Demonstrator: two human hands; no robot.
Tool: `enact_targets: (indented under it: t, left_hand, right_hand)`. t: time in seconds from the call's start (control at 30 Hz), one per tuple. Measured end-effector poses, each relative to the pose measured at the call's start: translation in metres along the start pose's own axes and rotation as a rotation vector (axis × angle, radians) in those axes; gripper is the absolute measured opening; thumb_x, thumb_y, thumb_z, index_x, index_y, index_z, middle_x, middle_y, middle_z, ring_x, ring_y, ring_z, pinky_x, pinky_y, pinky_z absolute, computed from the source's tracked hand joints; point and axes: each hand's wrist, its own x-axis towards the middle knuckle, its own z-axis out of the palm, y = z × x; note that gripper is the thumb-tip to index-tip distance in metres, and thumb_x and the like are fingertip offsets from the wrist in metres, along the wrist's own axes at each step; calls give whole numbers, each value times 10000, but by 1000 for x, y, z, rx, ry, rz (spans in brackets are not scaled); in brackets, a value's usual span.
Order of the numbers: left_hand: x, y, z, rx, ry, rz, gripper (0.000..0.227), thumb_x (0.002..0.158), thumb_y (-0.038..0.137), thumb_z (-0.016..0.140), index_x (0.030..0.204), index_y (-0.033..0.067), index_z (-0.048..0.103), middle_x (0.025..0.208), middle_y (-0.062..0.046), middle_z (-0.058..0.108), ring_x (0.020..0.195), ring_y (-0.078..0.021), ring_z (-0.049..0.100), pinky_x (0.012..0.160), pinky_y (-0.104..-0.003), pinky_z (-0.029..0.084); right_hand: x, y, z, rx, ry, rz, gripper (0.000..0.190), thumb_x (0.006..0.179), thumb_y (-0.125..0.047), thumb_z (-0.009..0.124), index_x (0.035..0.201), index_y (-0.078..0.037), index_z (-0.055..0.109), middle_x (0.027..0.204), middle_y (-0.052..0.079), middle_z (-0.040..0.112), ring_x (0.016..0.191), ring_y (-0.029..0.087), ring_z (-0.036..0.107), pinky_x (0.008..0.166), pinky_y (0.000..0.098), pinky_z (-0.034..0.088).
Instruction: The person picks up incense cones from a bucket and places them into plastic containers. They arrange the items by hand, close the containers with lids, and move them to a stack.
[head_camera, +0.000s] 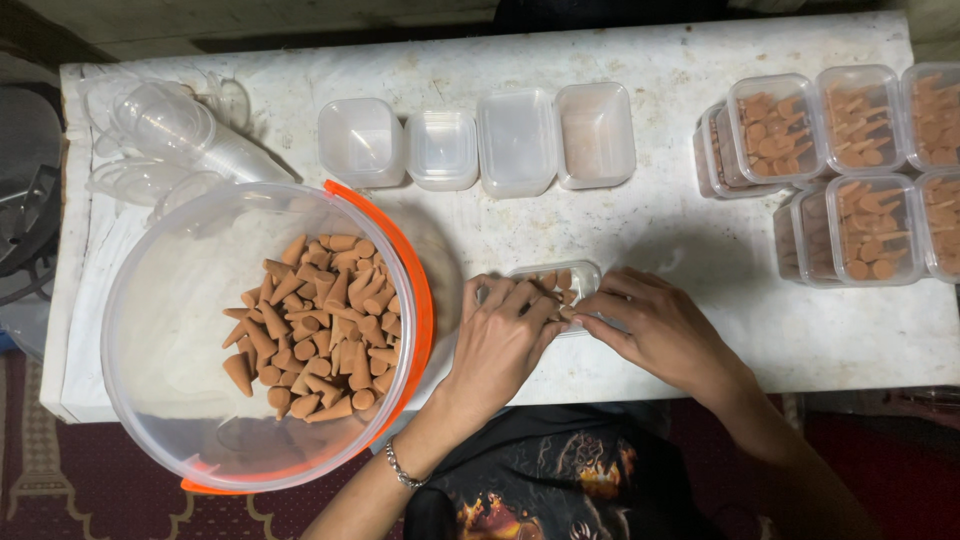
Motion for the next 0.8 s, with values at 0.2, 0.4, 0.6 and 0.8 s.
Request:
enact_targets:
  t: [0.2, 0.4, 0.6, 0.8]
  left_hand:
    - [-4, 2, -12, -69, 35, 0, 182, 881, 274, 735, 895, 94, 712, 808, -50, 619, 809, -232, 606, 955, -488, 368]
    - [-7, 6, -33, -224, 79, -36, 222, 877, 236, 756, 1024, 83, 689, 1009, -76, 605, 941, -266, 597, 908, -438, 447]
    - [-14, -2, -30, -374, -7, -152, 586, 861, 215, 776, 1380, 92, 534, 1373, -210, 464, 1312, -442, 453, 1046, -555, 409]
    - [-12, -5, -28, -459, -76, -219, 680, 860, 188, 769, 1430, -26, 467, 1441, -308, 414, 1364, -505, 409, 1105, -604, 350]
  right_hand:
    - [0, 0, -3, 27, -15, 14, 49, 913, -187, 694, 928, -149, 721, 744, 7, 586, 750, 198, 641, 662, 348, 541]
    - [2, -6, -15, 128, -31, 48, 92, 888, -166, 711, 971, -148, 746, 739, 17, 627, 759, 205, 674, 653, 335, 544]
    - [1, -6, -19, 158, -61, 96, 68, 899, -167, 699, 923, -142, 757, 749, 24, 639, 765, 205, 671, 661, 341, 542]
    - [1, -5, -12, 132, -97, 102, 75, 909, -201, 694, 914, -161, 758, 776, 9, 616, 776, 192, 639, 683, 342, 535]
